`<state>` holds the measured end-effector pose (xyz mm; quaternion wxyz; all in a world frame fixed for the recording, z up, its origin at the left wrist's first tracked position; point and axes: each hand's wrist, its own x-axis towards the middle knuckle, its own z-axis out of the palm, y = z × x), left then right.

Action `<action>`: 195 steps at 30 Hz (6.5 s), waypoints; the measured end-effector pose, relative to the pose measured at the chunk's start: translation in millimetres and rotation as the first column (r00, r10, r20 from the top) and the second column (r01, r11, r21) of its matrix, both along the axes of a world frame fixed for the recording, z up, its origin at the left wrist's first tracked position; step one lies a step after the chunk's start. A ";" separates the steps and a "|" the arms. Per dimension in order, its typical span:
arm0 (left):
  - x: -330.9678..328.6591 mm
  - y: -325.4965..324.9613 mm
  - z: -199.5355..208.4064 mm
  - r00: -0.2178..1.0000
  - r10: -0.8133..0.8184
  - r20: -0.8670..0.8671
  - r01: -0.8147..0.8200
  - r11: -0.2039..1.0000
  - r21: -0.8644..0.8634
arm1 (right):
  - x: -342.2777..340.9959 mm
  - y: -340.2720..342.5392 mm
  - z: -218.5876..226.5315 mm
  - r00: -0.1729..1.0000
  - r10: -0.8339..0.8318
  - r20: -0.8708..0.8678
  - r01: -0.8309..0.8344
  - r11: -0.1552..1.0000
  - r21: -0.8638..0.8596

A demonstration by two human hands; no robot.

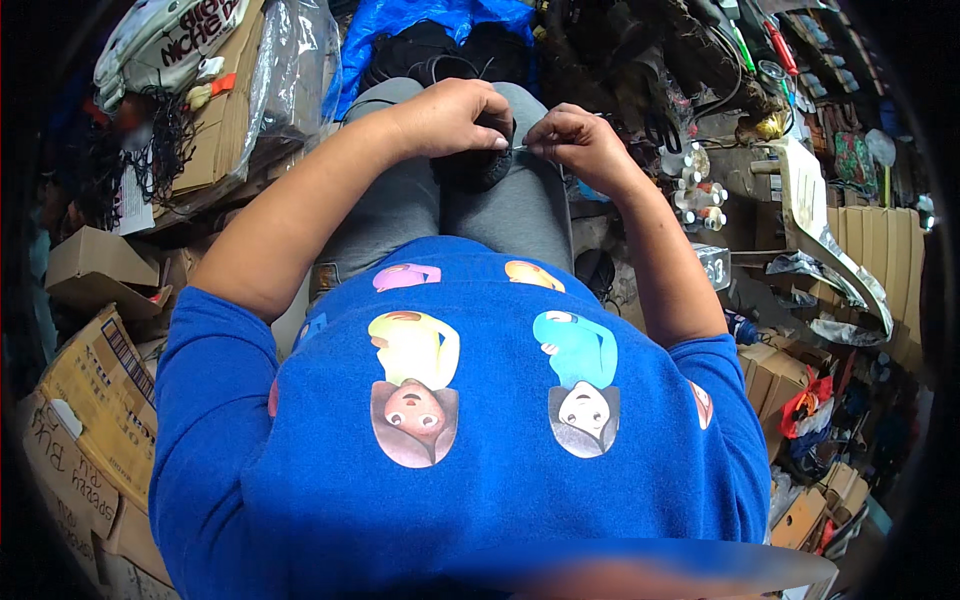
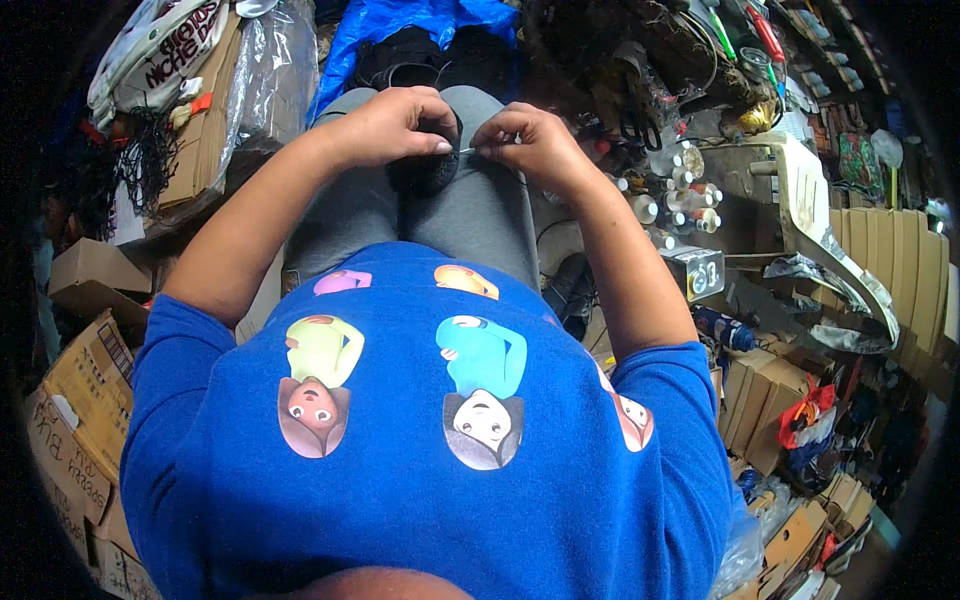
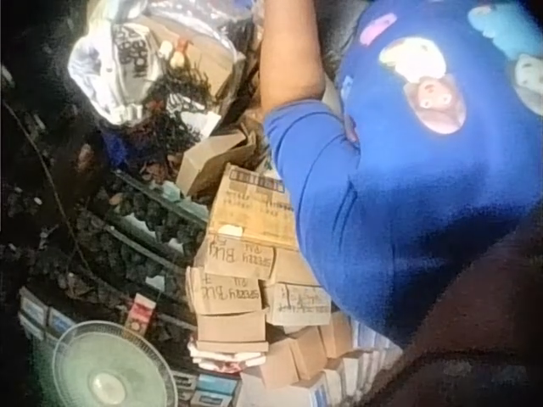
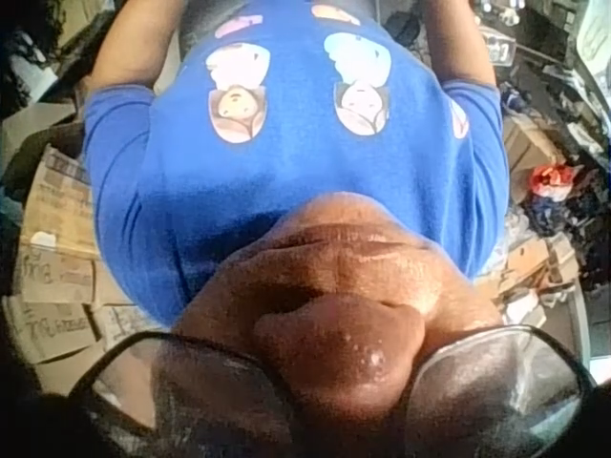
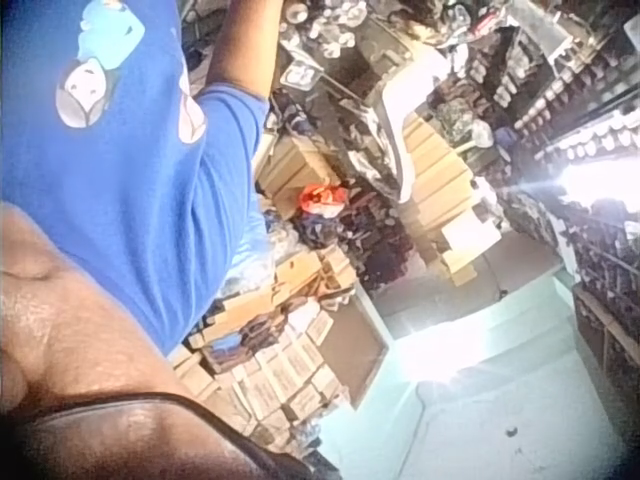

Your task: The person is threading a cord through pre-punched holes in a black shoe upper component.

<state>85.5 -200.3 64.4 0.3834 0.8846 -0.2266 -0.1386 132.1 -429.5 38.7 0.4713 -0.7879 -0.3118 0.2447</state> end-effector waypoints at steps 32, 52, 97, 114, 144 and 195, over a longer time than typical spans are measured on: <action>13.1 2.6 -23.9 0.979 -0.073 -0.191 0.035 0.979 -0.199 | -17.5 13.4 39.1 0.728 0.437 0.528 -0.163 0.859 -0.485; -57.0 78.3 6.8 0.867 0.471 -0.161 -0.490 0.865 -0.105 | 11.2 -146.0 26.1 0.790 -0.172 -0.588 0.383 0.888 0.254; 64.0 65.2 -57.9 0.823 0.559 0.106 -0.537 0.702 0.469 | -68.8 26.3 -14.3 0.948 -0.300 0.108 0.317 0.922 -0.223; -72.5 -4.2 -32.3 0.917 0.209 0.339 -0.158 0.972 -0.172 | -41.0 26.6 34.1 0.977 -0.207 0.047 0.211 0.923 -0.321; -5.6 23.9 -33.7 0.968 0.010 0.251 0.026 0.989 -0.143 | -49.4 17.6 63.0 0.946 0.021 0.324 0.123 0.900 -0.418; -85.7 22.2 -14.0 0.912 0.375 0.167 -0.359 0.926 -0.118 | -79.3 5.7 8.8 0.729 0.112 0.675 0.143 0.940 -0.310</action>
